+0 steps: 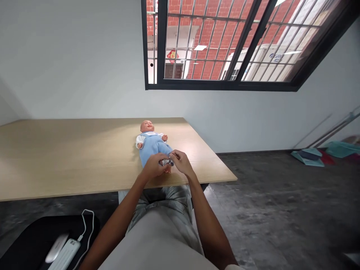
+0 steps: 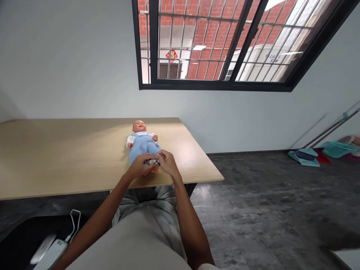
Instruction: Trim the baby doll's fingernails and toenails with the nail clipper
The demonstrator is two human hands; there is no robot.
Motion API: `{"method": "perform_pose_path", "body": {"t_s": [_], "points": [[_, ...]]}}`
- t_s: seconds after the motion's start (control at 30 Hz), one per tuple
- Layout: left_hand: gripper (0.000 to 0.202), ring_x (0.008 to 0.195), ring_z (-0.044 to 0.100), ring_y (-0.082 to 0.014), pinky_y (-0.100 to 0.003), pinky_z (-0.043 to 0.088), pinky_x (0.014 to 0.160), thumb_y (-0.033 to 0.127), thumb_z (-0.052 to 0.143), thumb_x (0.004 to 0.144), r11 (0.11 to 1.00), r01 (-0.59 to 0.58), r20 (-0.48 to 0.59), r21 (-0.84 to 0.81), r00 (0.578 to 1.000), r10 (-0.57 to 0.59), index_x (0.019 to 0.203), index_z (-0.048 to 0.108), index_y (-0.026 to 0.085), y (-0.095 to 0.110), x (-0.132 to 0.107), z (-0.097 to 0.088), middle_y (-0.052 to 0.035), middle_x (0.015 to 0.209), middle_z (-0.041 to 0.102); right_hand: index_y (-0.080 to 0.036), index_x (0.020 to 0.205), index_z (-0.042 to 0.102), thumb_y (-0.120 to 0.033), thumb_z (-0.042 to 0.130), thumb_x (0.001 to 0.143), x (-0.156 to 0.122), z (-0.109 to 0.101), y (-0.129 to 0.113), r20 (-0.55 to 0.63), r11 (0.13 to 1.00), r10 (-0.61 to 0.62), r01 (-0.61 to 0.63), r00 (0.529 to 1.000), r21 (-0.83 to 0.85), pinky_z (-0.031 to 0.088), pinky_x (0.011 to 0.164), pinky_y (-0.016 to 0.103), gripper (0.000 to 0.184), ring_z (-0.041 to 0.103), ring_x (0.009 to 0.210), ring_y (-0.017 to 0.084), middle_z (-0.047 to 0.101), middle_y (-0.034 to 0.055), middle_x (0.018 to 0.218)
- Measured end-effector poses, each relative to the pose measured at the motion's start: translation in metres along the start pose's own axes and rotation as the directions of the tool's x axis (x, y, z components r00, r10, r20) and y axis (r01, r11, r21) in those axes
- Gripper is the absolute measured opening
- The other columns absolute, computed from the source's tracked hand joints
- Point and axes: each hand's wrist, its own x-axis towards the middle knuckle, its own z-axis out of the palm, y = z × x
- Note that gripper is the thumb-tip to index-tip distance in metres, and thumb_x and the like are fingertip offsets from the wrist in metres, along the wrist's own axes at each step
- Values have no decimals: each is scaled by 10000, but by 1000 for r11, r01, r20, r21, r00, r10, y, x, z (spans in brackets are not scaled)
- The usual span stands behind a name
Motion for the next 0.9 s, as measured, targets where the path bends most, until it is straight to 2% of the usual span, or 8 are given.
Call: {"method": "perform_pose_path", "body": {"t_s": [0.2,0.37,0.5,0.6,0.67,0.77,0.9], "points": [[127,947,628,-230,-366,462,910,233,765,758,999,-49,-22,24,999,49,866,710,195,-11,8,5,-51,990,701,-184,709,515,-508,520,908,-9,11,12,-65,999,-11,14,998,45,358,576,237,381,435,603,126,457,-22,644],[118,912,633,-216,-357,471,899,251,791,741,997,-66,-3,34,998,66,804,703,202,-15,9,7,-32,945,696,-187,720,527,-502,613,865,-23,17,18,-141,997,-16,26,990,68,342,565,239,358,408,603,128,440,-24,658],[166,942,637,-213,-338,480,905,255,778,742,995,-89,20,48,996,88,894,723,216,-12,8,5,-35,996,689,-178,671,556,-511,611,878,-33,13,19,-213,995,-8,29,977,96,388,654,261,396,465,709,149,493,16,754],[160,955,637,-204,-329,481,896,243,690,810,992,-94,-1,79,995,95,966,719,222,-11,2,6,-41,1024,678,-178,650,565,-567,601,878,-43,7,21,-157,983,36,-6,987,185,409,654,264,453,479,698,152,504,17,722],[164,979,628,-213,-348,467,908,214,607,851,990,-78,-59,116,995,86,983,704,208,-11,-4,10,-57,1029,676,-179,653,557,-591,607,872,-51,5,21,-125,963,77,-42,989,265,414,625,253,470,470,657,140,495,6,685],[195,1029,610,-232,-391,433,946,206,509,893,984,-63,-137,169,987,87,985,680,195,-13,-13,16,-81,1059,680,-183,679,529,-625,601,871,-58,4,21,-165,919,156,-81,974,387,423,593,235,488,476,629,125,486,-4,668],[214,1080,594,-243,-396,415,965,317,563,896,972,-123,-94,202,985,144,1046,672,210,-15,-20,15,-85,1134,669,-180,807,613,-681,687,769,-56,5,22,-175,851,256,-136,951,507,513,644,271,508,602,728,163,605,38,811]]}}
